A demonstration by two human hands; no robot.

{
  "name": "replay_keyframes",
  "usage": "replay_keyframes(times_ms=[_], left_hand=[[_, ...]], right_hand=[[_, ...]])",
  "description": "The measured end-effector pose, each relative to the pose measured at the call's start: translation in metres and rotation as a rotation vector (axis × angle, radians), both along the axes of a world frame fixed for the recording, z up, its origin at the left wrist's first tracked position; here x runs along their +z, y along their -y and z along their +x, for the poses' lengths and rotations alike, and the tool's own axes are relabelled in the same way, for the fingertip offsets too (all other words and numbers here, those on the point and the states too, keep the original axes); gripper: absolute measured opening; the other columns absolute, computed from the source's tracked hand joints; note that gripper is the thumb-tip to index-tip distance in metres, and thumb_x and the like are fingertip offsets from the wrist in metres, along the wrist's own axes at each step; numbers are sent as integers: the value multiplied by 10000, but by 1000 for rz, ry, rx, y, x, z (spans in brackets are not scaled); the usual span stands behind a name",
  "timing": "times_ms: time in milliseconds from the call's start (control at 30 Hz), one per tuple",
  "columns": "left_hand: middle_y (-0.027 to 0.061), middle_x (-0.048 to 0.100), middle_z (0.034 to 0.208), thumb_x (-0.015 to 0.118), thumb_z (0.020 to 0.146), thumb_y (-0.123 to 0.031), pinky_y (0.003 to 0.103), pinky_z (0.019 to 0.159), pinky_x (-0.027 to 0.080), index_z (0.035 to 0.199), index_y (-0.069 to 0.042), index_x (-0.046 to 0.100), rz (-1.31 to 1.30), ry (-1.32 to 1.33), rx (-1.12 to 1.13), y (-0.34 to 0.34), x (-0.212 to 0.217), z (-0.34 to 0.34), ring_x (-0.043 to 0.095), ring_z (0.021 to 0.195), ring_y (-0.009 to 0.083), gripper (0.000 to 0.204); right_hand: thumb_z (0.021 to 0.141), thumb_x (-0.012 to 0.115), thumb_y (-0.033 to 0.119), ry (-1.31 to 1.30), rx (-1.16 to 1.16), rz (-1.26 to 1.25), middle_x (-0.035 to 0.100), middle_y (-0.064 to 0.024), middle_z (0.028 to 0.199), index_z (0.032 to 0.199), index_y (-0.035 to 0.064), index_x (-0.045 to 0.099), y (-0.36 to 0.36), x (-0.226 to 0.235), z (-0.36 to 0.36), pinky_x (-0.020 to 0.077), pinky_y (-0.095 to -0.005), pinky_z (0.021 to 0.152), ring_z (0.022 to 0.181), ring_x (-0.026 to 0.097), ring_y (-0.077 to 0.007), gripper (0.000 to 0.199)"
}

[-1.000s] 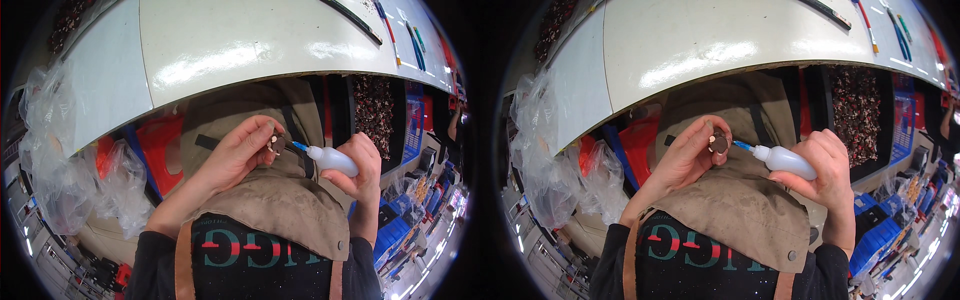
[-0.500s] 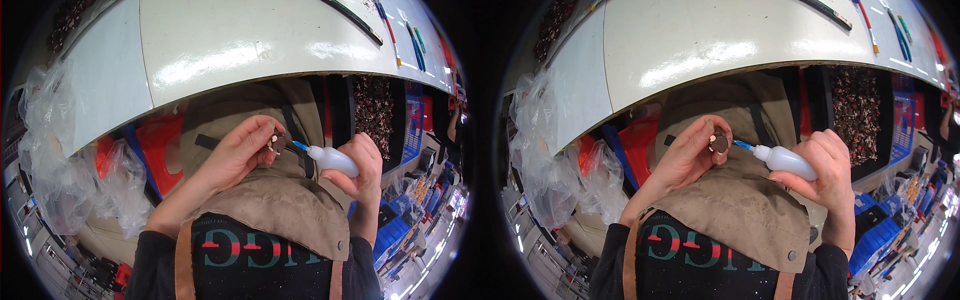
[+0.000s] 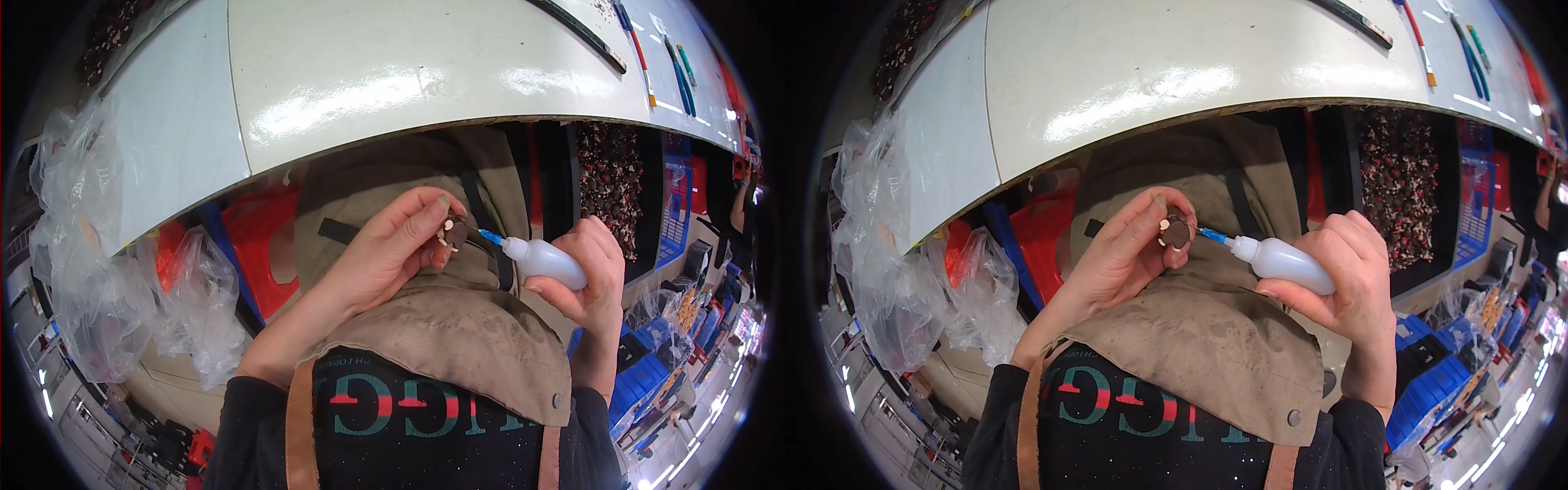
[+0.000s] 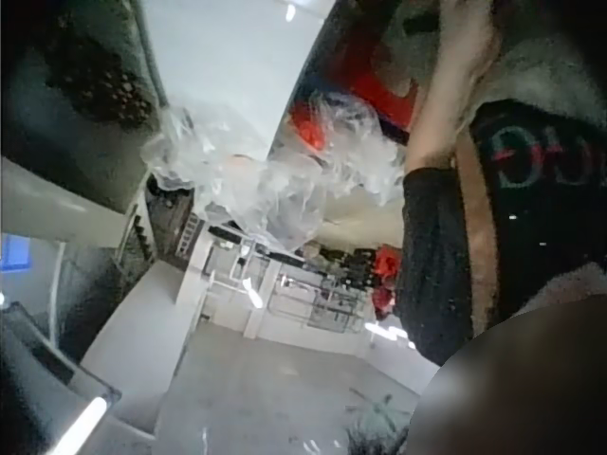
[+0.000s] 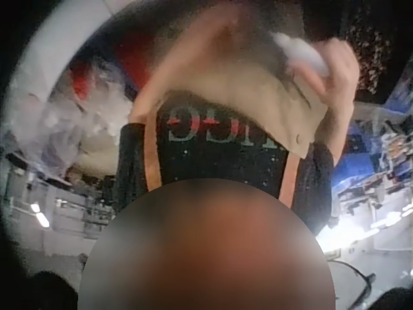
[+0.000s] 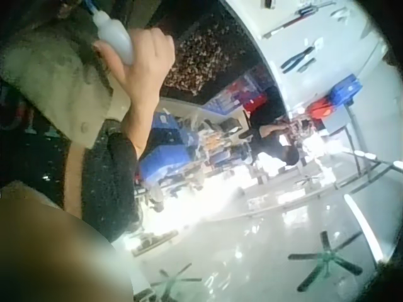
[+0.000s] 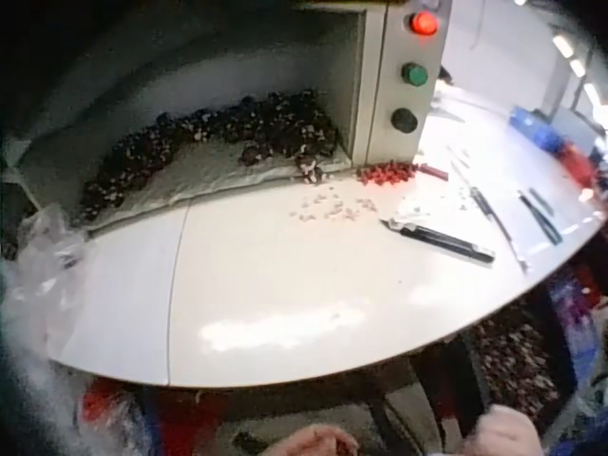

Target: Assemble small toy figurines by gluing component parts together and cleaning them with a brush at a factory workbench.

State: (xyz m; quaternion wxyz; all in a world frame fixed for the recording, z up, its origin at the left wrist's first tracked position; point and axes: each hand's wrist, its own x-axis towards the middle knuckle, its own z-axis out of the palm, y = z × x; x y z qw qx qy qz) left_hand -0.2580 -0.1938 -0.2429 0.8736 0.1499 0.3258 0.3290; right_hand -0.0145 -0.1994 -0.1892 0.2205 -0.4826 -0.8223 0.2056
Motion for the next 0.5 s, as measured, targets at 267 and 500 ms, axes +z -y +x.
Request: replay_keyframes(times_ms=[267,500], left_hand=[[51,499,893,451,967,-330,223,651,410,1042,-39,490,-4,-1,1,1,-2,0,455,706,92,303],[49,498,888,451,967,-332,217,643,403,1038,-43,491,-1,2,-2,0,-2,1,444,709,90,300]], right_hand=[[612,761,488,-3,6,10,492,-59,632,737,28,575,2,-5,3,341,-313,509,565,453,-214,512],[610,766,483,-5,13,9,488,-59,632,744,27,573,1,-5,3,336,-313,507,564,447,-214,513]])
